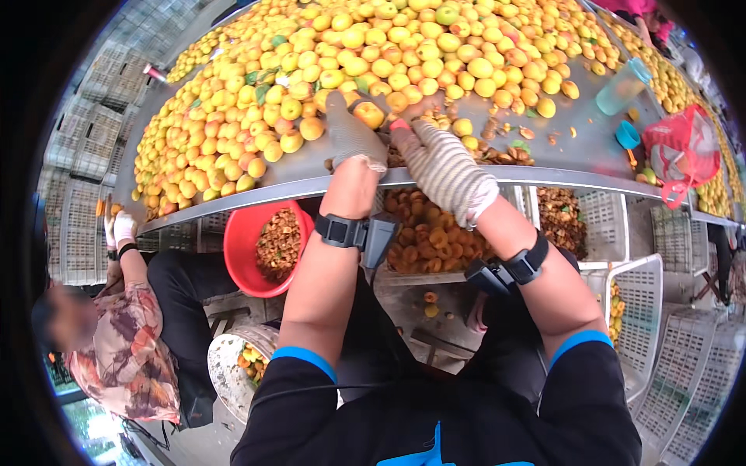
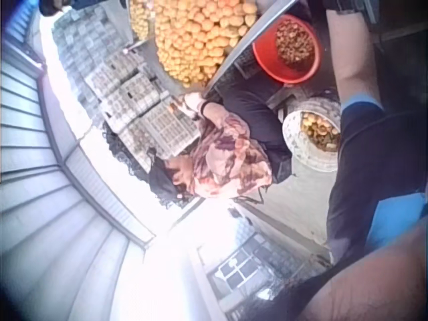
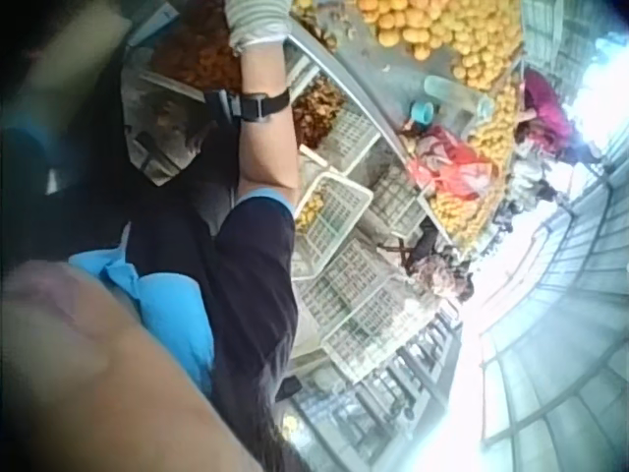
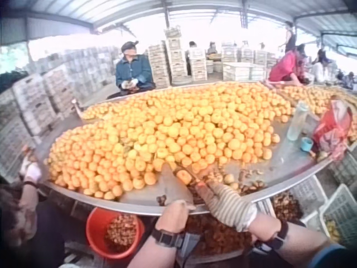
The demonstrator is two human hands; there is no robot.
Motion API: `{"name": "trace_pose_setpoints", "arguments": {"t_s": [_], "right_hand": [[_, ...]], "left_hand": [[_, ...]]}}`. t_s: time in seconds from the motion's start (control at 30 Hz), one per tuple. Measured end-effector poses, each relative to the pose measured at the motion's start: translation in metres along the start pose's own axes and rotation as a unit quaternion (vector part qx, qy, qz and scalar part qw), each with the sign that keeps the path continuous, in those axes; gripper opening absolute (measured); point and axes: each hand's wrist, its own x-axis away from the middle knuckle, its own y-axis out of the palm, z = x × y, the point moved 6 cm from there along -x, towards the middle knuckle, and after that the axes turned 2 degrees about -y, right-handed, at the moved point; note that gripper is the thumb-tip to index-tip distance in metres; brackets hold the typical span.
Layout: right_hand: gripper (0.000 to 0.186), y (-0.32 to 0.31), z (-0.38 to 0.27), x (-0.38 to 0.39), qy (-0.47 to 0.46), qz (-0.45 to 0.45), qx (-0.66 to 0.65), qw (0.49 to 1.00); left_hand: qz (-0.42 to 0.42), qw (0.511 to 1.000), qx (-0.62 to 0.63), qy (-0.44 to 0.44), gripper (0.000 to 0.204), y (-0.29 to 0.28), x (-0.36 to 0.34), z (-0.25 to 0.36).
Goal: Using a small paring knife to slice apricots in half and remove the pits on a large metal sorting table.
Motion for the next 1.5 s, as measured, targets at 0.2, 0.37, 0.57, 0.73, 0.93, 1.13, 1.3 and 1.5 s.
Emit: {"name": "trace_pose_setpoints", "arguments": {"t_s": [0.2, 0.37, 0.57, 0.73, 0.93, 1.13, 1.3, 1.5], "right_hand": [[0.044, 0.003, -0.027, 0.009, -0.062, 0.081, 0.189, 0.977], [0.035, 0.009, -0.026, -0.003, 0.012, 0.047, 0.213, 0.976], [0.043, 0.015, -0.029, 0.001, 0.02, -0.011, 0.216, 0.976], [0.048, 0.013, -0.035, 0.017, 0.034, -0.019, 0.258, 0.965], [0.044, -0.008, -0.028, 0.002, 0.066, 0.02, 0.243, 0.968], [0.043, -0.027, -0.026, -0.011, 0.023, 0.058, 0.238, 0.969], [0.039, -0.007, -0.033, 0.005, 0.016, 0.041, 0.264, 0.964], [0.038, -0.006, -0.028, 0.0, 0.026, 0.064, 0.28, 0.958]], "left_hand": [[-0.006, 1.0, -0.031, 0.004, 0.054, 0.002, -0.002, 0.008], [-0.022, 0.999, -0.036, -0.004, 0.056, -0.004, -0.001, 0.01], [-0.044, 0.998, -0.034, -0.038, 0.057, -0.012, 0.01, 0.011], [-0.065, 0.995, -0.035, -0.064, 0.059, -0.011, 0.014, 0.009], [-0.128, 0.979, -0.026, -0.158, 0.06, 0.01, 0.02, -0.015], [-0.153, 0.932, -0.326, 0.042, 0.063, 0.035, 0.018, -0.01], [-0.101, 0.969, -0.228, -0.001, 0.058, 0.021, 0.014, -0.001], [-0.117, 0.971, -0.182, -0.099, 0.058, 0.022, 0.021, -0.01]]}}
